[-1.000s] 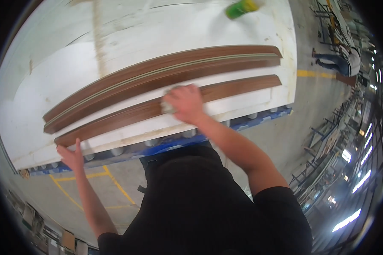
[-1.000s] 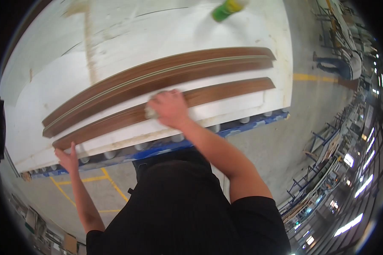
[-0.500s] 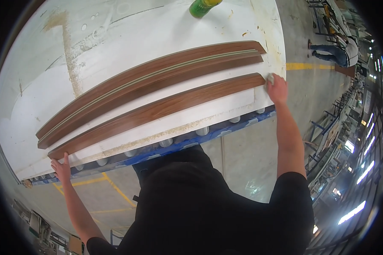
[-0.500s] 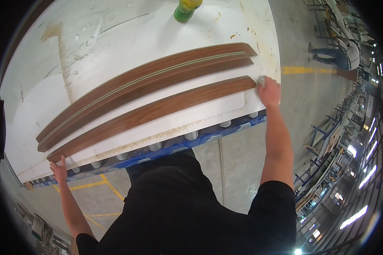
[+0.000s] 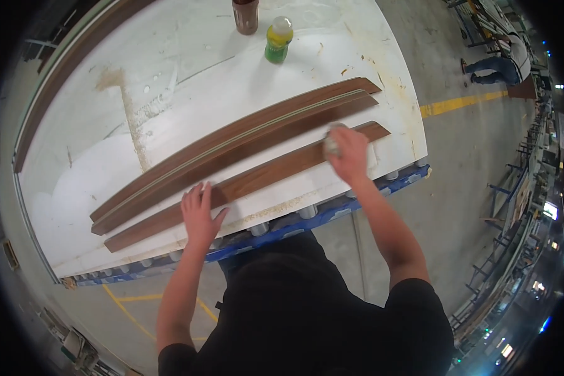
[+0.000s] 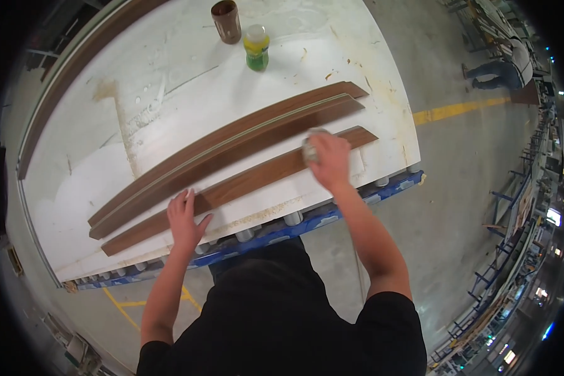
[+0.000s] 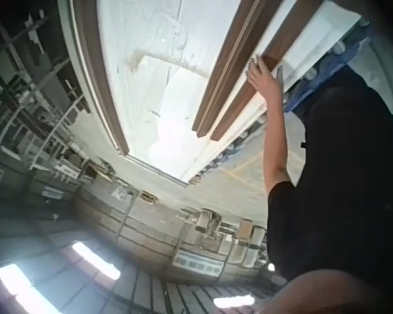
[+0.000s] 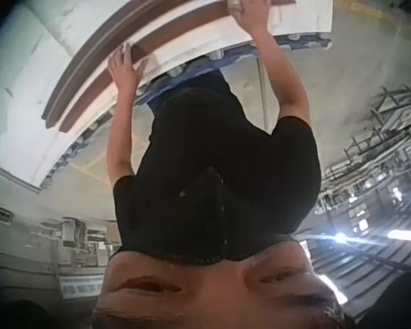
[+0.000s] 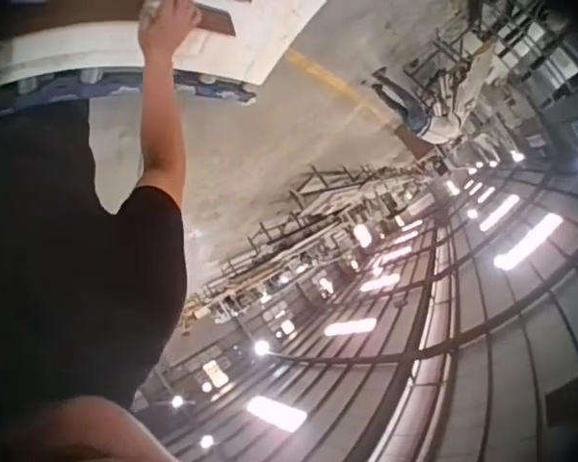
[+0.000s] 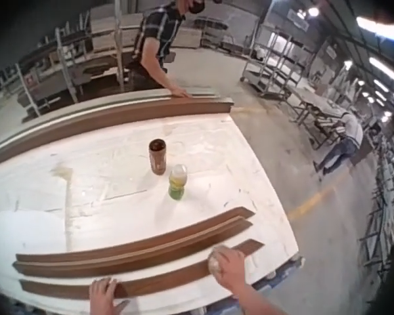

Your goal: Applying a liquid finish and wiping wooden slats on a large workbench in a factory production area.

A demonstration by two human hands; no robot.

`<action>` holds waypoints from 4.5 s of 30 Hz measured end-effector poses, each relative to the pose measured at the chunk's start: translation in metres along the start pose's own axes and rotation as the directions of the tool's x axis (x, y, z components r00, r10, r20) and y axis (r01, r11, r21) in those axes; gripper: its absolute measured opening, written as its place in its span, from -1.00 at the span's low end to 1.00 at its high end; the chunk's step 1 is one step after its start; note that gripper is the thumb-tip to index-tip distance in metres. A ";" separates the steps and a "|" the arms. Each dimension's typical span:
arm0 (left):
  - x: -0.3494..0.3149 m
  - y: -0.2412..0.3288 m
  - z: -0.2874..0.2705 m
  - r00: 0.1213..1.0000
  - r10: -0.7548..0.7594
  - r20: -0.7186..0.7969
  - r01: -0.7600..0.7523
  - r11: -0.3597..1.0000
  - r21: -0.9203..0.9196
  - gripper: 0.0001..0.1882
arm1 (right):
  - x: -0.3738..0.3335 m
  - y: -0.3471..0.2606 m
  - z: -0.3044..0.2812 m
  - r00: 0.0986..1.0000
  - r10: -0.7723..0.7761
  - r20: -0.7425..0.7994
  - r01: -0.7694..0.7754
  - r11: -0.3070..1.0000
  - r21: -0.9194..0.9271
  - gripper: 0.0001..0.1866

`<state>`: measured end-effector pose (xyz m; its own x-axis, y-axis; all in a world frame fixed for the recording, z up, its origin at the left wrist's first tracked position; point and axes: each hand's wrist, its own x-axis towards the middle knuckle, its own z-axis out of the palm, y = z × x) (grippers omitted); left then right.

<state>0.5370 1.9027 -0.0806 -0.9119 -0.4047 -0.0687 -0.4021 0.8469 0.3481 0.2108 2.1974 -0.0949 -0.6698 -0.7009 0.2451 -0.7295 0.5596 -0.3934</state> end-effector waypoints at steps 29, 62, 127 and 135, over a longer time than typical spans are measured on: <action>-0.009 0.009 -0.068 0.989 -0.062 0.133 0.054 0.997 0.063 -0.21 | 0.134 -0.113 -0.124 0.994 0.057 -0.097 0.060 0.458 0.887 -0.68; 0.178 -0.107 -0.064 0.976 0.212 0.050 -0.214 0.976 0.045 -0.27 | 0.063 -0.266 0.131 0.906 -0.133 0.402 -0.015 0.938 0.346 -0.56; 0.039 -0.070 -0.034 0.909 -0.363 -0.205 0.362 0.931 -0.040 -0.64 | 0.014 0.046 -0.024 0.674 0.720 0.166 -0.456 0.229 0.860 -0.68; 0.059 0.145 -0.061 0.892 0.241 0.382 -0.060 0.902 -0.428 -0.68 | 0.034 -0.066 0.001 0.817 0.150 0.557 -0.572 0.092 0.815 -0.73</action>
<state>0.4296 1.9806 0.0230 -0.9421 -0.0248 -0.3345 -0.2720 0.6401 0.7185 0.2362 2.1365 -0.0615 -0.5799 -0.7347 -0.3521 0.4291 0.0919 -0.8986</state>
